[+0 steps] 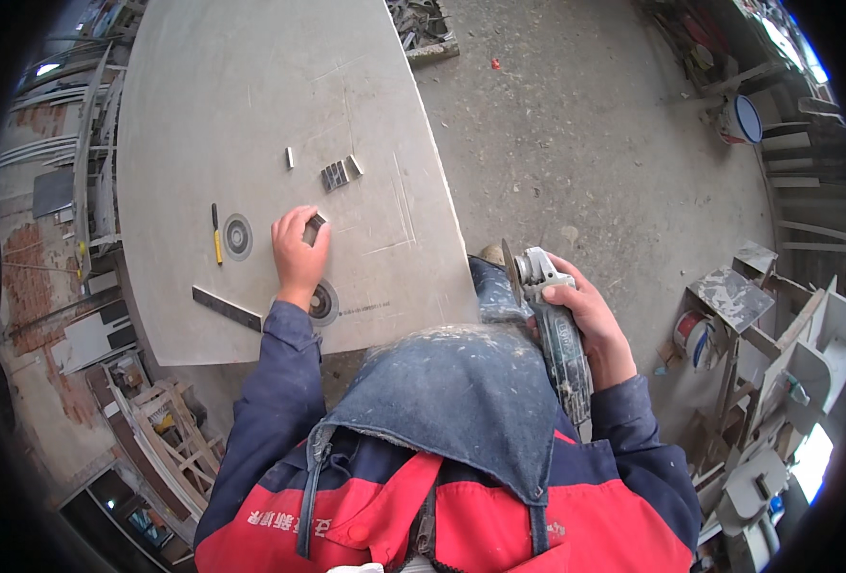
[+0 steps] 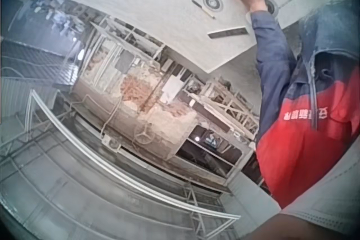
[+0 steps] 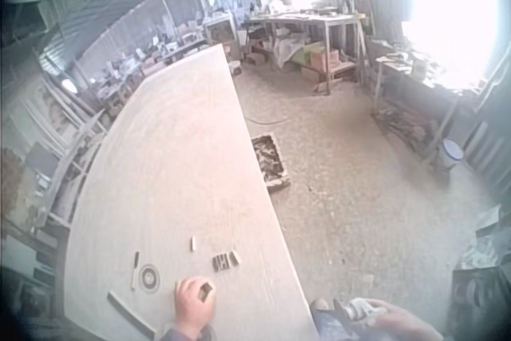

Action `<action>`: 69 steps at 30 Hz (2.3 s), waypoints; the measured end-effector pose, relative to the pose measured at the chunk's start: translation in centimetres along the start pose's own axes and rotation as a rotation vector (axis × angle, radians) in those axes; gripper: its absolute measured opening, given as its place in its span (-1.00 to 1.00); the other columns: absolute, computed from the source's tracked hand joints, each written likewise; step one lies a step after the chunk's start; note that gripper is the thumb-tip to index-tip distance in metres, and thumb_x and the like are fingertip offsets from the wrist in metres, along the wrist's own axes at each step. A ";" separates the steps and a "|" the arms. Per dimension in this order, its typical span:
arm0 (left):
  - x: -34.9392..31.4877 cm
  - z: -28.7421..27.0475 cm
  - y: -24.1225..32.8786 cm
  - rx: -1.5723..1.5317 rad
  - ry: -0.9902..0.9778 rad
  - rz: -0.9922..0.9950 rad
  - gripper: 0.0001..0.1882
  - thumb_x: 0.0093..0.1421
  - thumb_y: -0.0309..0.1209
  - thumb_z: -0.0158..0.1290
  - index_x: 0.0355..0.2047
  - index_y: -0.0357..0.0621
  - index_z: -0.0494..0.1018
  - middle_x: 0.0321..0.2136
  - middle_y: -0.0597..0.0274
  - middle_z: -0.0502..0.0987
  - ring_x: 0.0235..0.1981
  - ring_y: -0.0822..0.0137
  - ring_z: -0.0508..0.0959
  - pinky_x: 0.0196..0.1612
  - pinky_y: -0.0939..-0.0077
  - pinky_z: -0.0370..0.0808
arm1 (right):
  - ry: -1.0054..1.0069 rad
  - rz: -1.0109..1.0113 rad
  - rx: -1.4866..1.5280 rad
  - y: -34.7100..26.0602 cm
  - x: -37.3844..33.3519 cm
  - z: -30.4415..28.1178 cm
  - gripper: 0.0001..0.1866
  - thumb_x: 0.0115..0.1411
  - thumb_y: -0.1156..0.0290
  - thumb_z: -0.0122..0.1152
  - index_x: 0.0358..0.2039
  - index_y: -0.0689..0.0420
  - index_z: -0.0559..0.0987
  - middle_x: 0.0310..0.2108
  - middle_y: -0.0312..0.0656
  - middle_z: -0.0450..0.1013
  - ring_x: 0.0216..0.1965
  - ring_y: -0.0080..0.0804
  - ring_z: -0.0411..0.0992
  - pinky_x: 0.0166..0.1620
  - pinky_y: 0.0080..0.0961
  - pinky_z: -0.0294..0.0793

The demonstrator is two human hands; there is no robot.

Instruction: The person uses an angle grinder to cut small rectangular pieces from a large ceramic tile on a workbench. After cutting several pieces, the person picks up one cut piece and places it on a nearby shelf.

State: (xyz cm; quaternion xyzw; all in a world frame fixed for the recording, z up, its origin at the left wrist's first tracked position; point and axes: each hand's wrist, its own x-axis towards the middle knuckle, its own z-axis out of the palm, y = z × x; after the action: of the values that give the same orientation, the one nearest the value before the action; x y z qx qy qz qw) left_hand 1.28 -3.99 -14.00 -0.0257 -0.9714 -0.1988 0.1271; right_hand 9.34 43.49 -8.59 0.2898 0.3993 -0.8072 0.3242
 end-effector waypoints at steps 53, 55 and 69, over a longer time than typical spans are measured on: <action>-2.8 6.6 15.9 -0.361 -0.186 0.564 -0.66 0.04 -0.59 0.51 -0.16 -0.18 0.70 0.07 0.01 0.72 0.01 -0.04 0.65 0.12 0.04 0.56 | -0.128 0.195 0.040 0.7 1.8 0.6 -0.09 0.20 0.39 0.49 0.55 0.15 0.34 0.18 -0.04 0.55 -0.04 -0.25 0.67 -0.11 -0.29 0.82; -2.7 6.6 15.8 -0.357 -0.189 0.566 -0.66 0.04 -0.58 0.51 -0.16 -0.17 0.70 0.07 0.01 0.72 0.01 -0.04 0.65 0.13 0.04 0.56 | -0.134 0.195 0.019 0.8 1.9 0.4 -0.09 0.21 0.39 0.48 0.56 0.15 0.33 0.17 -0.04 0.56 -0.05 -0.25 0.67 -0.12 -0.29 0.82; -2.8 6.3 16.0 -0.340 -0.195 0.559 -0.66 -0.01 -0.60 0.51 -0.19 -0.20 0.72 0.07 0.00 0.73 -0.01 -0.04 0.65 0.13 0.02 0.57 | -0.162 0.231 0.083 0.2 2.4 0.7 -0.06 0.20 0.36 0.50 0.57 0.13 0.30 0.10 -0.02 0.57 -0.23 -0.22 0.69 -0.22 -0.32 0.81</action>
State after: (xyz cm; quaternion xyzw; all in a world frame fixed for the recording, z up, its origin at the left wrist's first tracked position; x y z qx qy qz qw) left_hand 4.08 13.24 -14.24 -0.3308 -0.8873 -0.3120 0.0772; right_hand 7.85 42.10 -10.11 0.2810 0.3022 -0.8010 0.4337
